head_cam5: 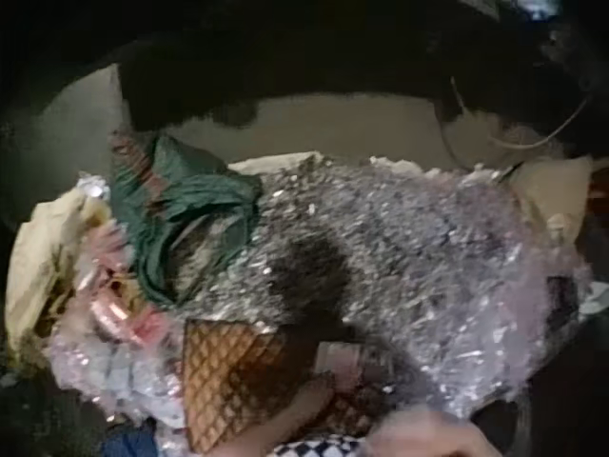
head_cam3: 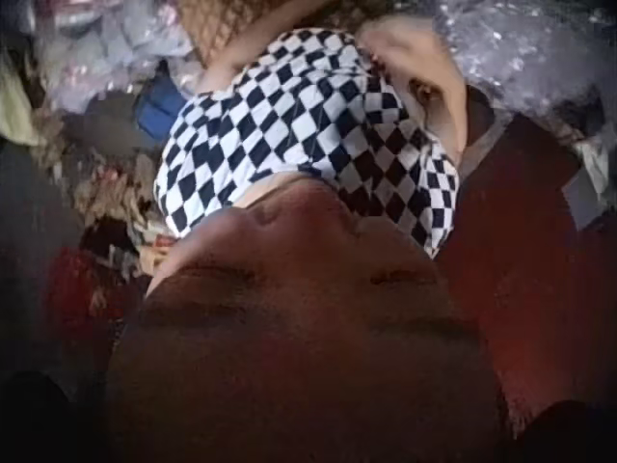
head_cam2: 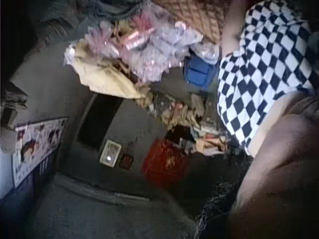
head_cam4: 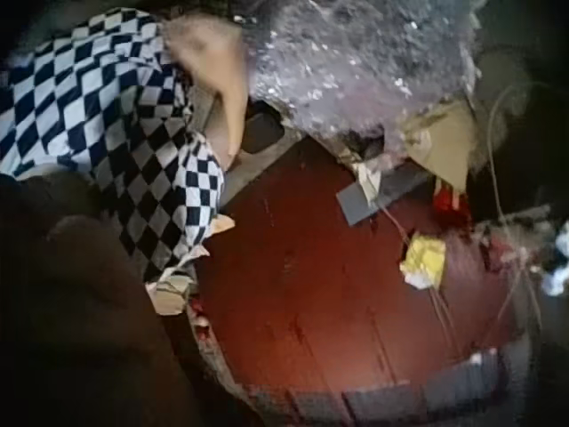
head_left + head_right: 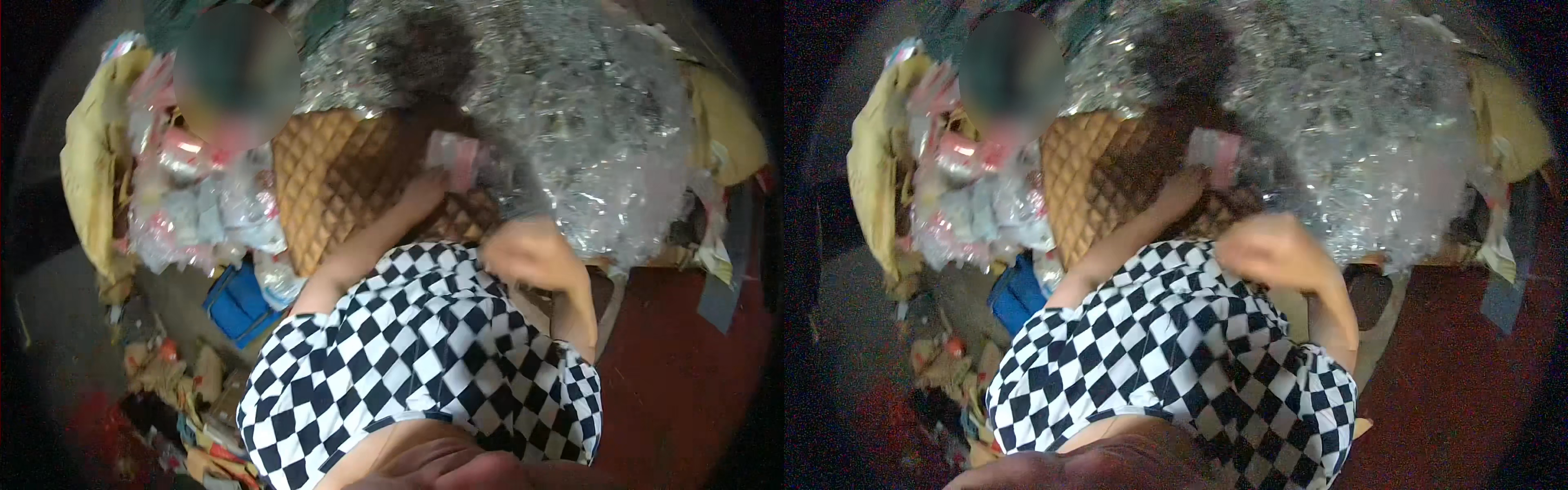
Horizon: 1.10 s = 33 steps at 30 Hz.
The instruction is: The person packages small metal pieces into plastic bags by hand, seals the bags, and inserts items into a quilted pouch.
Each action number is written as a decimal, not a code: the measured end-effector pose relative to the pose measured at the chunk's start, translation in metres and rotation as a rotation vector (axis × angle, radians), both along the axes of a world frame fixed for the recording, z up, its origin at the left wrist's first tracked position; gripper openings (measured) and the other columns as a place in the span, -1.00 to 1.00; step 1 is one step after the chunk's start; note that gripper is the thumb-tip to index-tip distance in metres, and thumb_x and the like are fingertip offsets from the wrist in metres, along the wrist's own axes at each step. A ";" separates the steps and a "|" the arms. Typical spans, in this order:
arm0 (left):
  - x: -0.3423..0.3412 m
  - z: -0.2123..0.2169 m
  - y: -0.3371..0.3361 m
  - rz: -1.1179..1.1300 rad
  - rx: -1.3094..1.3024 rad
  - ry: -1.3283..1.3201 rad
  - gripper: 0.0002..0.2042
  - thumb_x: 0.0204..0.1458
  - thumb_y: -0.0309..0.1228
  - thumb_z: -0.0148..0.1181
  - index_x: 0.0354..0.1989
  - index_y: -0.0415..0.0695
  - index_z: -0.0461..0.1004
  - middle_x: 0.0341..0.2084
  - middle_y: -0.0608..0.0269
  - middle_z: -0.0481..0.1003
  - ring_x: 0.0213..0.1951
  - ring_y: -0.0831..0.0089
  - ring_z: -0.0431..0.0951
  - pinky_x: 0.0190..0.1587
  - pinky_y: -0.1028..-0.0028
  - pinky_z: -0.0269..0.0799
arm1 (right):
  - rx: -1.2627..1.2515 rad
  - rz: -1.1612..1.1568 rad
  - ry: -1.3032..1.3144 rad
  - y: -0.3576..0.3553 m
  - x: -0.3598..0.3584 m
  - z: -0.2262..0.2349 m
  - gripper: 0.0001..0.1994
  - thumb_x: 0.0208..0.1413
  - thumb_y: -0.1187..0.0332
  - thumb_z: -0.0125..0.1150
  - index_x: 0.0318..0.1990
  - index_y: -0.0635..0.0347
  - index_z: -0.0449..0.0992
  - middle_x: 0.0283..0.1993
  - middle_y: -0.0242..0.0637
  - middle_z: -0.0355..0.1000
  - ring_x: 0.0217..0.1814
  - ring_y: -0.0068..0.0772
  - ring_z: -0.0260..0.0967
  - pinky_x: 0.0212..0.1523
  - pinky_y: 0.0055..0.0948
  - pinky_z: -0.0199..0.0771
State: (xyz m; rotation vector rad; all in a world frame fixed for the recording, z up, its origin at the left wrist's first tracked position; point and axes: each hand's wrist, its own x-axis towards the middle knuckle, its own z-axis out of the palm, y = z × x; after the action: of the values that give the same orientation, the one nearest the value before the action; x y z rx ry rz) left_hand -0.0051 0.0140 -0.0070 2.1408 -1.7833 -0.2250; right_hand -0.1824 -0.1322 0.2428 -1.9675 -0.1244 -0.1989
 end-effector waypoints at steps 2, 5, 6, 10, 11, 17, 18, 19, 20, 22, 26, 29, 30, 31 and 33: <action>0.001 0.002 -0.007 -0.088 0.121 0.094 -0.77 -0.02 -0.46 -0.06 -0.22 -0.15 0.49 -0.19 0.05 0.49 -0.15 0.09 0.51 -0.10 0.20 0.44 | 0.163 -0.497 0.411 -0.036 -0.007 -0.025 -0.83 0.03 0.40 0.29 -0.23 0.25 0.57 -0.26 -0.31 0.53 -0.23 -0.51 0.46 -0.19 -0.49 0.45; 0.008 0.016 -0.015 -0.127 0.145 0.099 -0.82 -0.02 -0.45 -0.04 -0.29 -0.14 0.49 -0.32 0.08 0.51 -0.24 0.07 0.53 -0.20 0.16 0.46 | 0.234 -0.737 0.462 -0.116 -0.014 -0.066 -0.85 0.11 0.42 0.20 -0.18 0.22 0.54 -0.30 -0.47 0.49 -0.29 -0.67 0.39 -0.31 -0.61 0.37; 0.010 0.021 -0.018 -0.070 0.199 0.150 -0.82 -0.02 -0.45 -0.03 -0.29 -0.15 0.48 -0.38 0.04 0.50 -0.28 0.04 0.52 -0.24 0.14 0.46 | 0.075 -0.737 0.404 -0.149 -0.012 -0.089 -0.84 0.10 0.42 0.20 -0.17 0.22 0.54 -0.29 -0.45 0.50 -0.28 -0.65 0.40 -0.29 -0.59 0.38; 0.015 0.017 -0.007 0.117 0.107 0.429 -0.84 0.01 -0.41 0.03 -0.26 -0.14 0.46 -0.44 -0.10 0.48 -0.36 -0.05 0.50 -0.34 0.08 0.43 | -0.381 -0.776 0.285 -0.251 0.059 -0.122 -0.70 0.04 0.34 0.22 -0.06 0.21 0.48 -0.16 -0.19 0.51 -0.10 -0.28 0.46 -0.09 -0.40 0.42; 0.011 0.028 -0.013 0.197 0.066 0.504 -0.84 0.03 -0.40 0.03 -0.24 -0.12 0.45 -0.43 -0.12 0.48 -0.36 -0.06 0.50 -0.35 0.08 0.42 | -0.437 -0.801 0.175 -0.286 0.068 -0.150 -0.65 0.02 0.29 0.23 -0.04 0.22 0.46 -0.09 -0.08 0.50 -0.03 -0.05 0.46 -0.02 -0.29 0.41; 0.011 0.021 -0.004 0.293 0.310 0.459 -0.76 0.06 -0.39 0.07 -0.08 -0.04 0.43 -0.43 -0.12 0.51 -0.43 -0.07 0.52 -0.41 0.07 0.42 | -0.456 -1.129 0.375 -0.403 0.183 -0.235 -0.53 -0.02 0.18 0.27 0.00 0.28 0.41 -0.05 0.04 0.46 0.05 0.06 0.40 0.04 -0.17 0.37; 0.012 0.019 -0.008 0.277 0.308 0.468 -0.76 0.06 -0.39 0.07 -0.08 -0.04 0.43 -0.43 -0.12 0.51 -0.43 -0.07 0.52 -0.41 0.07 0.42 | -0.357 -1.257 0.468 -0.432 0.184 -0.258 -0.54 -0.01 0.14 0.27 -0.01 0.24 0.43 -0.11 -0.03 0.49 -0.10 -0.06 0.45 -0.08 -0.19 0.42; 0.014 0.020 -0.011 0.253 0.332 0.481 -0.78 0.09 -0.36 0.05 -0.10 -0.04 0.45 -0.41 -0.11 0.51 -0.43 -0.06 0.53 -0.41 0.08 0.43 | -0.250 -1.376 0.560 -0.452 0.185 -0.283 -0.55 0.00 0.11 0.27 -0.02 0.19 0.46 -0.17 -0.09 0.53 -0.25 -0.17 0.49 -0.20 -0.21 0.46; 0.017 0.024 -0.014 0.238 0.359 0.491 -0.79 0.11 -0.32 0.03 -0.11 -0.03 0.48 -0.40 -0.10 0.52 -0.43 -0.05 0.53 -0.41 0.08 0.43 | -0.250 -1.377 0.566 -0.465 0.188 -0.311 -0.55 0.00 0.11 0.27 -0.02 0.19 0.46 -0.17 -0.09 0.53 -0.25 -0.17 0.49 -0.20 -0.21 0.46; 0.021 0.038 -0.024 0.267 0.243 0.495 -0.87 0.08 -0.41 0.03 -0.29 -0.05 0.53 -0.48 0.05 0.52 -0.41 0.04 0.54 -0.40 0.17 0.44 | -0.138 -1.608 0.160 -0.483 0.201 -0.351 -0.62 -0.01 0.13 0.29 -0.17 0.27 0.51 -0.30 -0.15 0.54 -0.41 -0.26 0.46 -0.35 -0.20 0.45; 0.032 0.022 -0.006 0.203 0.137 0.485 -0.85 0.09 -0.41 0.01 -0.28 -0.07 0.53 -0.33 0.00 0.52 -0.32 0.04 0.53 -0.34 0.17 0.43 | 0.131 -1.575 -0.121 -0.544 0.192 -0.375 -0.72 -0.05 0.25 0.35 -0.33 0.30 0.51 -0.44 -0.21 0.50 -0.52 -0.32 0.42 -0.48 -0.27 0.43; 0.035 0.031 -0.012 0.310 0.127 0.462 -0.85 0.09 -0.41 0.01 -0.28 -0.09 0.53 -0.34 -0.01 0.50 -0.30 0.01 0.52 -0.32 0.16 0.43 | -0.979 -0.955 0.596 -0.554 0.181 -0.378 -0.83 -0.08 0.39 0.33 -0.46 0.29 0.46 -0.54 -0.22 0.44 -0.62 -0.32 0.37 -0.63 -0.35 0.36; 0.035 0.043 -0.015 0.462 0.146 0.490 -0.85 0.09 -0.41 0.01 -0.29 -0.10 0.53 -0.37 -0.01 0.50 -0.32 -0.01 0.51 -0.32 0.15 0.43 | -0.361 -1.223 0.392 -0.540 0.187 -0.384 -0.81 -0.07 0.36 0.31 -0.47 0.28 0.46 -0.55 -0.25 0.43 -0.62 -0.34 0.37 -0.65 -0.38 0.35; 0.037 0.054 -0.019 0.452 0.141 0.489 -0.85 0.09 -0.41 0.01 -0.29 -0.10 0.53 -0.37 -0.01 0.50 -0.32 -0.01 0.51 -0.32 0.15 0.43 | 0.265 -1.415 0.157 -0.536 0.182 -0.380 -0.80 -0.05 0.32 0.30 -0.47 0.27 0.45 -0.57 -0.27 0.42 -0.63 -0.36 0.37 -0.67 -0.41 0.33; 0.042 0.070 -0.029 0.512 0.120 0.594 -0.85 0.09 -0.42 0.02 -0.27 -0.11 0.53 -0.35 -0.03 0.49 -0.28 -0.01 0.50 -0.26 0.13 0.42 | 0.172 -1.413 0.149 -0.536 0.167 -0.357 -0.79 -0.05 0.31 0.28 -0.49 0.27 0.44 -0.58 -0.26 0.42 -0.63 -0.38 0.37 -0.63 -0.40 0.38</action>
State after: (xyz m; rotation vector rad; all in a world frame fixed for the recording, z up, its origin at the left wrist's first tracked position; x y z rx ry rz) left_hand 0.0365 -0.0151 0.0626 2.2115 -0.8872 -0.7509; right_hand -0.0159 -0.6685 -0.1145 -1.5565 1.3541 -0.9127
